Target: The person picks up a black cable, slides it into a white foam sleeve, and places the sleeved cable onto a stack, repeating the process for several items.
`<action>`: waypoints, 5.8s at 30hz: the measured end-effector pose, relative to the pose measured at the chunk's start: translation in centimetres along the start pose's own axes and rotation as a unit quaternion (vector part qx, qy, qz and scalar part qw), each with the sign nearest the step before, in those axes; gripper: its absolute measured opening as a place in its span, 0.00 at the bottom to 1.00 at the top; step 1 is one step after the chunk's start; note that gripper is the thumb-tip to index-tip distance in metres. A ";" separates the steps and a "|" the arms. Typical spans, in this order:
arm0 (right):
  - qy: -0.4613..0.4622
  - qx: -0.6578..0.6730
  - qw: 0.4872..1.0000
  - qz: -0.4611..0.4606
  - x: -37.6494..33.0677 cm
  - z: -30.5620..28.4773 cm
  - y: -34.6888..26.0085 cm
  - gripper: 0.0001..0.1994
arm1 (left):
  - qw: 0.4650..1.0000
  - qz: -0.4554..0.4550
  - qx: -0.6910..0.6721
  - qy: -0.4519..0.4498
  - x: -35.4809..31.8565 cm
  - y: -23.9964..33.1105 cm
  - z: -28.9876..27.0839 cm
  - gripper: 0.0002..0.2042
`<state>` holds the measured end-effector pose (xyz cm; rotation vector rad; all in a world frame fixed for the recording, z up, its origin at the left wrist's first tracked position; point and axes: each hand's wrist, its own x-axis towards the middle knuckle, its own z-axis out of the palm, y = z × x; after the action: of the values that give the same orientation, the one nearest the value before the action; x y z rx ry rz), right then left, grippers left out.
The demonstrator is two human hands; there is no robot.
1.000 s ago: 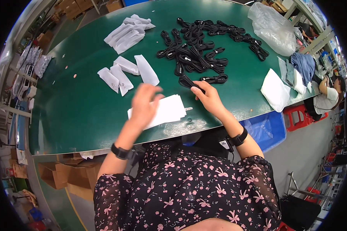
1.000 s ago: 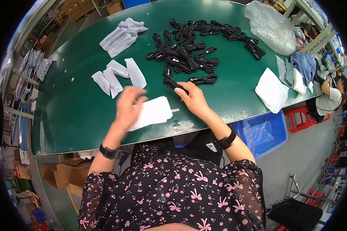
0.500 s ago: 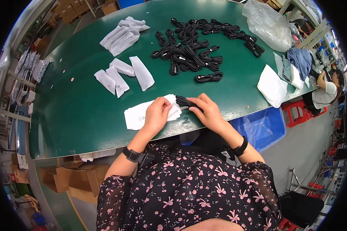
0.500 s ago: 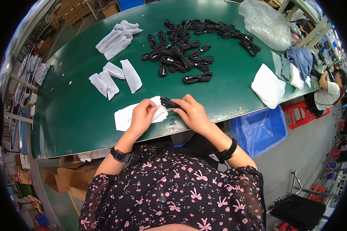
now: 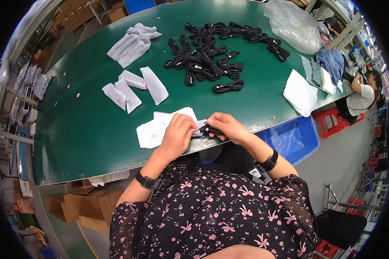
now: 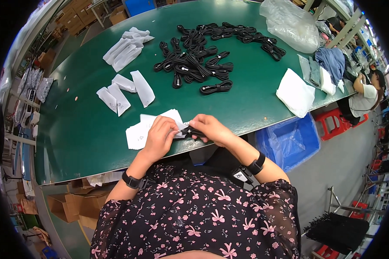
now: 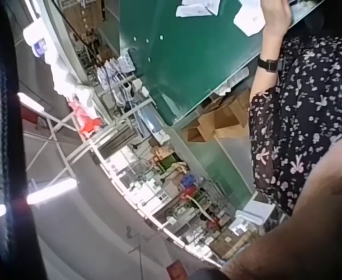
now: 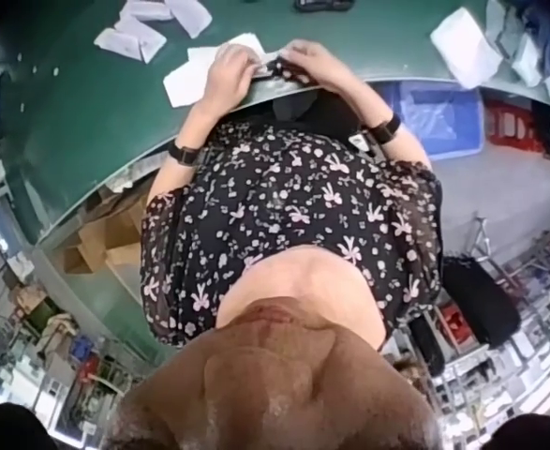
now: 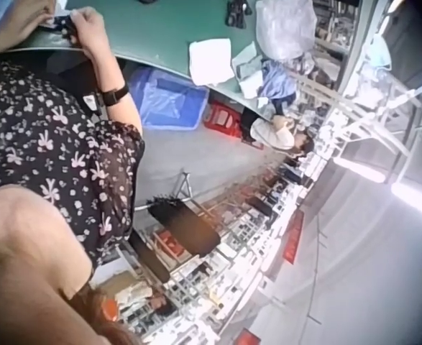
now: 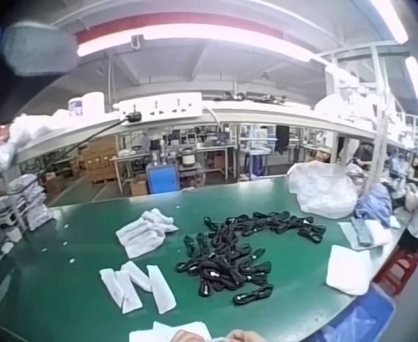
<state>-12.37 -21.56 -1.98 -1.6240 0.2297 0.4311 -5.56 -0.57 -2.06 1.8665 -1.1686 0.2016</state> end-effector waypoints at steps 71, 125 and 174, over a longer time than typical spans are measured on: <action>0.297 -0.507 0.758 -0.283 2.8 -5.5 0.9 0.11 | 0.989 -0.050 0.139 -0.010 -1.0 -2.3 1.3 0.05; 0.404 -0.429 0.757 -0.281 11.3 -9.6 -1.7 0.15 | 0.917 -0.208 0.003 0.340 4.4 -14.2 -10.1 0.06; 0.070 -0.225 0.842 -0.486 1.7 1.3 -1.2 0.12 | 0.993 -0.112 -0.023 0.040 0.9 -2.5 -1.6 0.05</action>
<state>-10.53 -19.99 -1.68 -1.9899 -0.6334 -0.4587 -2.56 0.45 -2.11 1.9144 -0.8936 0.1208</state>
